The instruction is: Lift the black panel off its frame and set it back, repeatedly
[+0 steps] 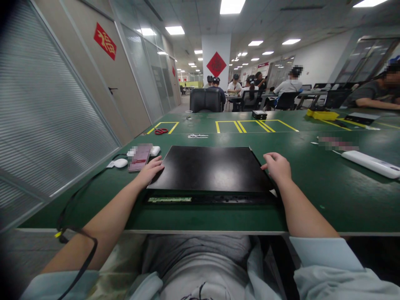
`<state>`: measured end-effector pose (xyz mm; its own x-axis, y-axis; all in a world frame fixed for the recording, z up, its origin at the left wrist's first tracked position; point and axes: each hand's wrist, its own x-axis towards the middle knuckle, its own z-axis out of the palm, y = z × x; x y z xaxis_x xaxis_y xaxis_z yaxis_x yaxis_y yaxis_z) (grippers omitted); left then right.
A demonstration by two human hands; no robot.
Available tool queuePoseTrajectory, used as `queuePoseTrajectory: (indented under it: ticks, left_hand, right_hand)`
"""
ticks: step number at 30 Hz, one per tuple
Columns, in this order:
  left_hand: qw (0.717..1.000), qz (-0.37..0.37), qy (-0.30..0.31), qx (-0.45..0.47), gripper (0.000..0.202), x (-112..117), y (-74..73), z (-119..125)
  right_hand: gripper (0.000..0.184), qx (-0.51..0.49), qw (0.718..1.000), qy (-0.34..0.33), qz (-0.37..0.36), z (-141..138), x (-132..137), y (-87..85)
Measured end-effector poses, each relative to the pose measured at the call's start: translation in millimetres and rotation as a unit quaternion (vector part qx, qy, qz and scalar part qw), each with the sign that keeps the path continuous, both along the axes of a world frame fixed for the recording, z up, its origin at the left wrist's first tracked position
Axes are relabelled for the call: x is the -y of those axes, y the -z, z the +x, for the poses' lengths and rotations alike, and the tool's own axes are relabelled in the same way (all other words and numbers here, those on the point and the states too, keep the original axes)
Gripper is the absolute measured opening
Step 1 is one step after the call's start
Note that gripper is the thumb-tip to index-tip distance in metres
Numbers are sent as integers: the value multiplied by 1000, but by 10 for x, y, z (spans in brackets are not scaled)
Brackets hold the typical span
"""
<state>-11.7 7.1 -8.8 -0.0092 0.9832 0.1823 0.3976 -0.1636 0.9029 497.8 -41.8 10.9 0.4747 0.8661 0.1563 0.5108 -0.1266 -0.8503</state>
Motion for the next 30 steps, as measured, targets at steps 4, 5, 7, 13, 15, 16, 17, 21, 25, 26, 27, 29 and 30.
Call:
queuePoseTrajectory:
  ticks: [4,5,7,13,15,16,17,21,25,26,27,29,30]
  left_hand:
    - [1000,1,-11,-25,37,-28,31,-36]
    - [1000,1,-11,-25,37,-29,33,-39]
    - [1000,5,-9,-29,36,-22,32,-36]
    - [995,31,25,-87,28,23,2,3]
    - [995,35,31,-91,26,23,0,9]
    - [995,34,31,-87,26,20,2,9]
    - [996,32,30,-80,25,16,5,9]
    - [998,22,19,-64,22,7,16,4]
    - [997,35,14,-73,25,11,21,1]
    - [996,39,15,-83,27,11,25,0]
    - [994,43,16,-97,29,10,29,-1]
    - [991,45,13,-129,32,7,39,-2]
    - [988,45,12,-144,33,6,43,-1]
  right_hand:
    - [33,81,996,32,-22,-102,49,-73]
    - [32,100,994,29,-26,-134,60,-94]
    - [29,122,992,25,-31,-204,78,-129]
    - [28,56,997,-33,-43,-309,107,-150]
    - [24,55,998,-8,-8,-254,95,-130]
    - [23,56,998,9,10,-213,82,-115]
    - [23,62,998,23,16,-169,63,-96]
    - [13,138,990,16,-38,-37,-48,10]
    - [6,162,983,-36,-82,-9,-143,119]
    - [6,163,982,-42,-88,-5,-156,137]
    - [6,163,981,-45,-91,2,-165,152]
    - [9,166,980,-51,-95,21,-176,171]
    - [11,169,979,-55,-97,32,-179,177]
